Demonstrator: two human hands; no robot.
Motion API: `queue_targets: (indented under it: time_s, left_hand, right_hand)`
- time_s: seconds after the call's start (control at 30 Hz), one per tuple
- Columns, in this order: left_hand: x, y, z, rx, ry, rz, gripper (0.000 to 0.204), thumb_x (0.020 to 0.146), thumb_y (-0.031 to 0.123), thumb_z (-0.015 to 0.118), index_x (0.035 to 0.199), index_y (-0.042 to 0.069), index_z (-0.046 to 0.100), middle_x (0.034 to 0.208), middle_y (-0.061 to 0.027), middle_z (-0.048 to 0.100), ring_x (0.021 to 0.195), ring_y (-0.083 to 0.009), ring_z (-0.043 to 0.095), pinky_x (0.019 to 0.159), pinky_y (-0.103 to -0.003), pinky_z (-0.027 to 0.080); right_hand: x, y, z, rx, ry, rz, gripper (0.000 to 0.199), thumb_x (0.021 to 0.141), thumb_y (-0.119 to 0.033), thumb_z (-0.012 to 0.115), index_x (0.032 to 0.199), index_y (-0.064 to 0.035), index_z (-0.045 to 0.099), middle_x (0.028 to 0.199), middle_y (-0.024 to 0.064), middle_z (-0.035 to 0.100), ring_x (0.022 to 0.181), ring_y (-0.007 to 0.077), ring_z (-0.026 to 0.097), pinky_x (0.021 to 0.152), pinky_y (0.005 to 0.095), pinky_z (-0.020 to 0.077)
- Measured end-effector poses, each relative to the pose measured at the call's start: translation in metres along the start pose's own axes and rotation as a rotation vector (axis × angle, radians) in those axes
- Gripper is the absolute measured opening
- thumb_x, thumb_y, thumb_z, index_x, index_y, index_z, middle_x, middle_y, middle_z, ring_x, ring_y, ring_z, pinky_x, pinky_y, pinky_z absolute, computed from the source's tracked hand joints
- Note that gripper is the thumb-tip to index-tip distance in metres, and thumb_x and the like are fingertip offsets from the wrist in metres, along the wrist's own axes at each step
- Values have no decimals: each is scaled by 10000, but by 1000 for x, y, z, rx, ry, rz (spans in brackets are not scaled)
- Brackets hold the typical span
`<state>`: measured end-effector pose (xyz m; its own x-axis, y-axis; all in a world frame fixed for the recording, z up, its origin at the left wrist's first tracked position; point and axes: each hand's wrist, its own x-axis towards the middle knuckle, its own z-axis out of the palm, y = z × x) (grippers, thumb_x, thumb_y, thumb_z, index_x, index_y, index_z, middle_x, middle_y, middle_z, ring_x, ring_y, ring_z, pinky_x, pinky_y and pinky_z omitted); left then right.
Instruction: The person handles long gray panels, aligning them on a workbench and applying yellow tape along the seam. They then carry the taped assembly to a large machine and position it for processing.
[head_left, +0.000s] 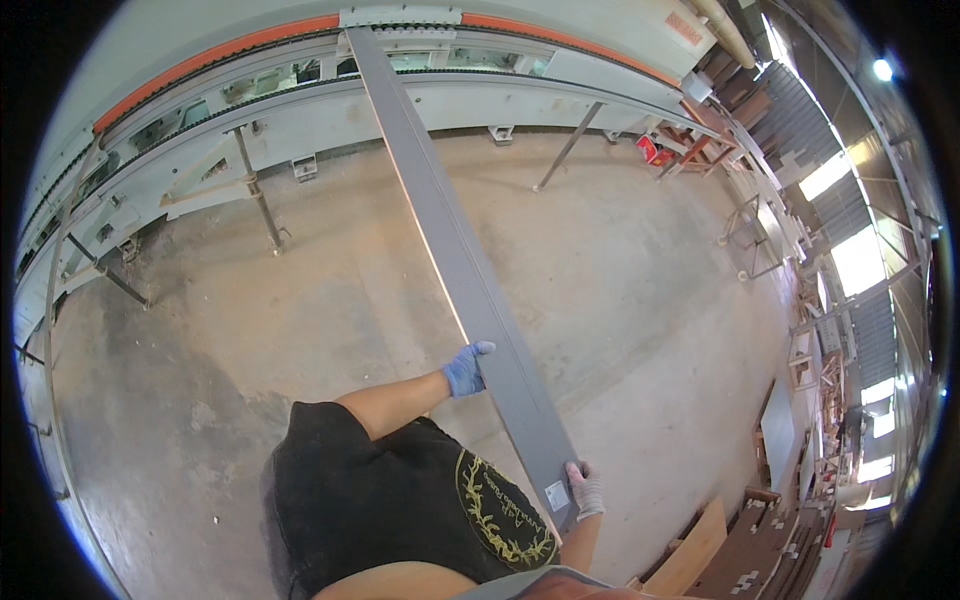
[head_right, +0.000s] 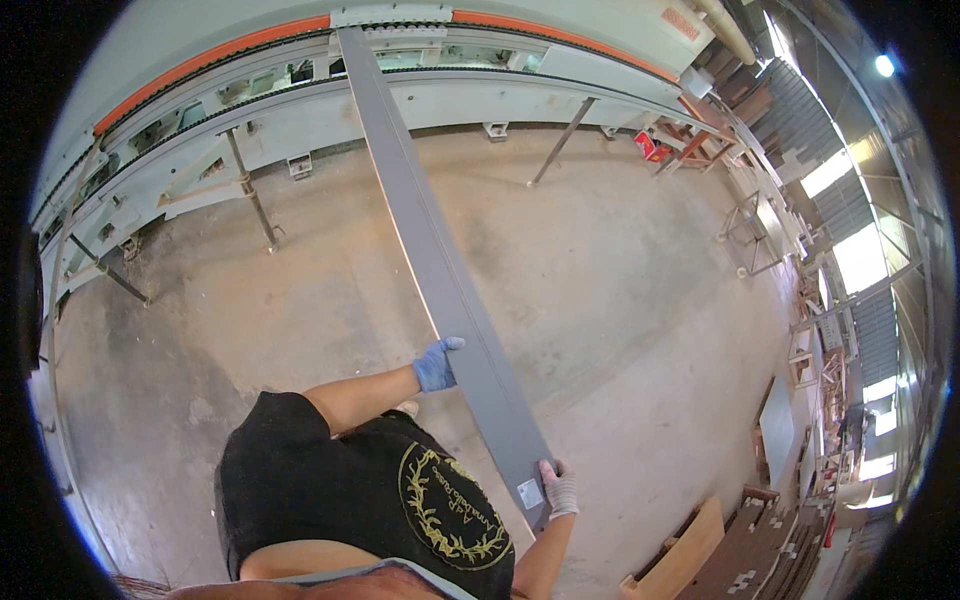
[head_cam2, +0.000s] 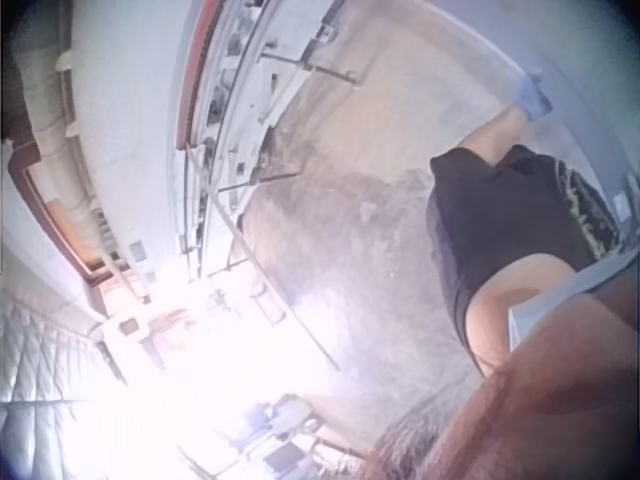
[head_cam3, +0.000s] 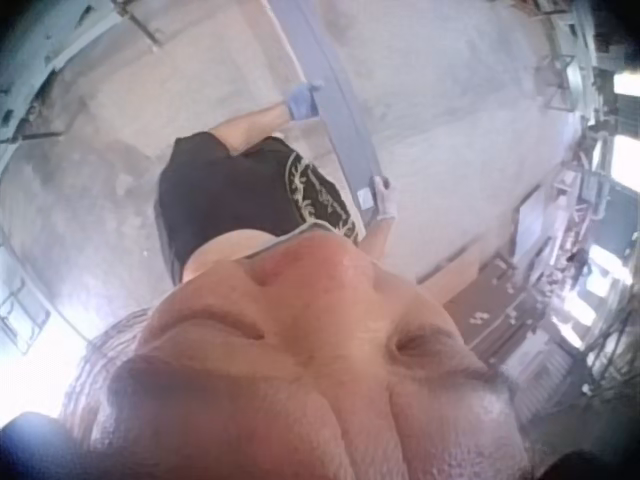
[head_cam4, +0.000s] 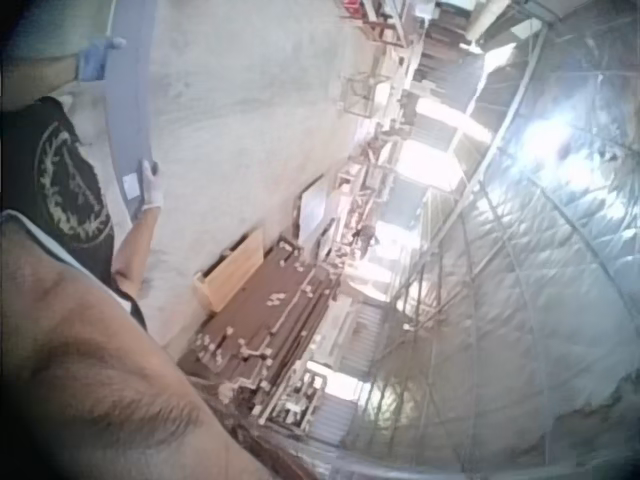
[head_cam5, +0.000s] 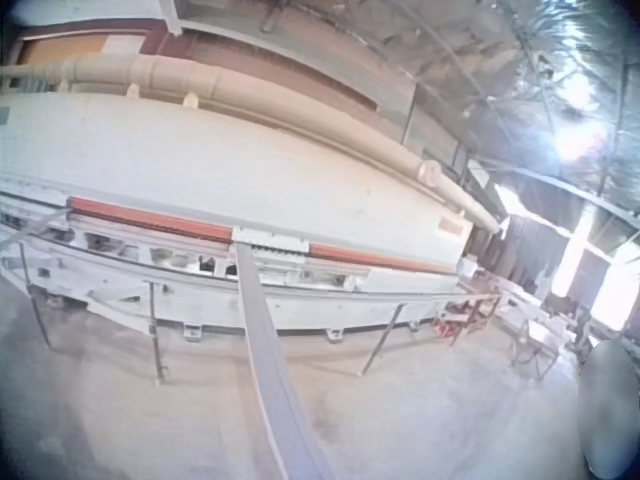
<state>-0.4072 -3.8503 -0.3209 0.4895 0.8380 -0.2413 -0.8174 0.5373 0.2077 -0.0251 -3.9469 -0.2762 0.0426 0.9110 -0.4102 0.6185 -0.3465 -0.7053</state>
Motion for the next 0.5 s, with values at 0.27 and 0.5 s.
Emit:
queue_targets:
  time_s: [0.27,0.5]
  left_hand:
    - [48,11,8,-35,-12,-13,523,791,315,554,1232,40,500,1221,-133,562,1115,-283,541,983,-412,399]
    - [95,32,-12,-77,-51,-52,520,778,331,583,1205,40,526,1179,-131,587,1088,-286,554,981,-418,396]
  right_hand:
    - [39,-26,-1,-43,115,40,437,821,-320,640,1070,34,579,955,148,647,858,208,600,775,323,472]
    - [94,-23,2,-29,64,71,432,814,-286,647,1103,28,577,909,145,649,797,196,603,734,320,480]
